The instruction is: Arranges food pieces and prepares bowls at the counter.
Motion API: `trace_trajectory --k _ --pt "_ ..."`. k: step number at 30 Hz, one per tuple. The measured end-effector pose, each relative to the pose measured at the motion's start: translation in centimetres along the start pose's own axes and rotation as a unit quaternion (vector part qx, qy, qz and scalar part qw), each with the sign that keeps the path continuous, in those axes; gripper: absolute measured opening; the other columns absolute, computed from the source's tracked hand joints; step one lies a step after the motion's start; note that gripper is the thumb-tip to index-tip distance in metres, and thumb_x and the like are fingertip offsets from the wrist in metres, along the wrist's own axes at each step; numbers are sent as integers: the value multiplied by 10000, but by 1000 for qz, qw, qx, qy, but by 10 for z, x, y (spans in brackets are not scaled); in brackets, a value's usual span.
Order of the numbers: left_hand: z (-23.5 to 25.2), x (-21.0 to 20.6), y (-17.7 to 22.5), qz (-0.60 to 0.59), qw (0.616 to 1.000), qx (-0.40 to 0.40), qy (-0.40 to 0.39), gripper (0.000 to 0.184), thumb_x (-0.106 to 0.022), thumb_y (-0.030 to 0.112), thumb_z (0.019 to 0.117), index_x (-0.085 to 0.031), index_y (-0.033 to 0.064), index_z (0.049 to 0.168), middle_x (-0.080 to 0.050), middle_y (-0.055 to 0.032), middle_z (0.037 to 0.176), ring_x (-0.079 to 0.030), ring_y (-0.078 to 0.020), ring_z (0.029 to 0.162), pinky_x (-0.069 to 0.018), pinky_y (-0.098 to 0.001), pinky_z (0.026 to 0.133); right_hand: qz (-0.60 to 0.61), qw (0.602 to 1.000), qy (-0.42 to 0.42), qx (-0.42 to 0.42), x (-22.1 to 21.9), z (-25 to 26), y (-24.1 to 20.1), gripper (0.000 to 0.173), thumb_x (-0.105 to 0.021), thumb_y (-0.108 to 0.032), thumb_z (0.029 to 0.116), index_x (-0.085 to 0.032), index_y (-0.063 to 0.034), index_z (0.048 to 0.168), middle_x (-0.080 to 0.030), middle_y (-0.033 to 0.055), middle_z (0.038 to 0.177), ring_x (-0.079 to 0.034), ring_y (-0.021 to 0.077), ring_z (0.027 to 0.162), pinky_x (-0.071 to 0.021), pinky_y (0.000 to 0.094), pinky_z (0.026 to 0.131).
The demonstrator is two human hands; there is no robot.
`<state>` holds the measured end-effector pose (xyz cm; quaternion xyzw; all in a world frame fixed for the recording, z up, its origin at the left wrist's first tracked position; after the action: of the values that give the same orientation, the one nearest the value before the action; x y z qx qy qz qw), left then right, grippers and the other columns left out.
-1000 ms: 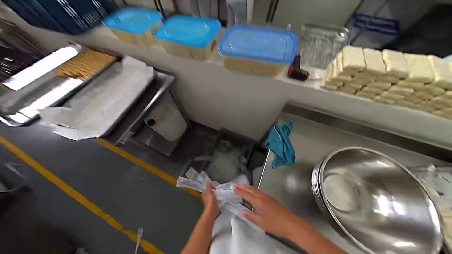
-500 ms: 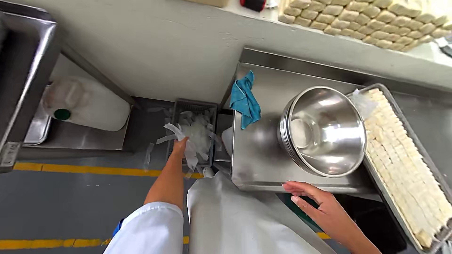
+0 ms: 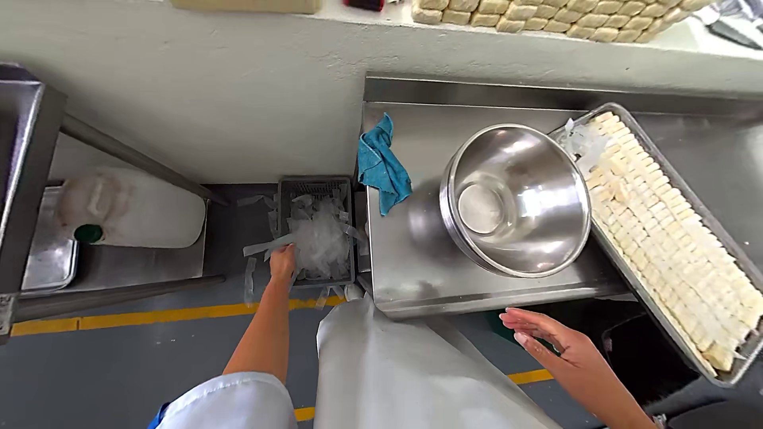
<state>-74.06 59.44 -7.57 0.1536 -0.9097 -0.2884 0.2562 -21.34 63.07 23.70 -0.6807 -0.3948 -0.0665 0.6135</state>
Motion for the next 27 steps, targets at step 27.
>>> trace_trajectory --k 27 --pt "-344 -199 218 -72 919 -372 108 431 -437 87 1044 -383 -109 1424 -574 -155 1218 -645 -89 983 -562 -256 793 -193 915 342 -97 274 -51 361 398 -753 -329 917 -723 -52 1200 -682 207 1185 -631 422 1141 -480 612 990"
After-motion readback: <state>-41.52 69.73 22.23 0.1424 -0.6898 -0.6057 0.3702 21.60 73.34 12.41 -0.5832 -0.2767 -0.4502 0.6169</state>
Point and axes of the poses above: each hand's wrist, its own z-axis towards the middle knuckle, its own x-axis out of the back of the hand, y = z × x, the point moved 5 cm from there along z, towards the middle knuckle
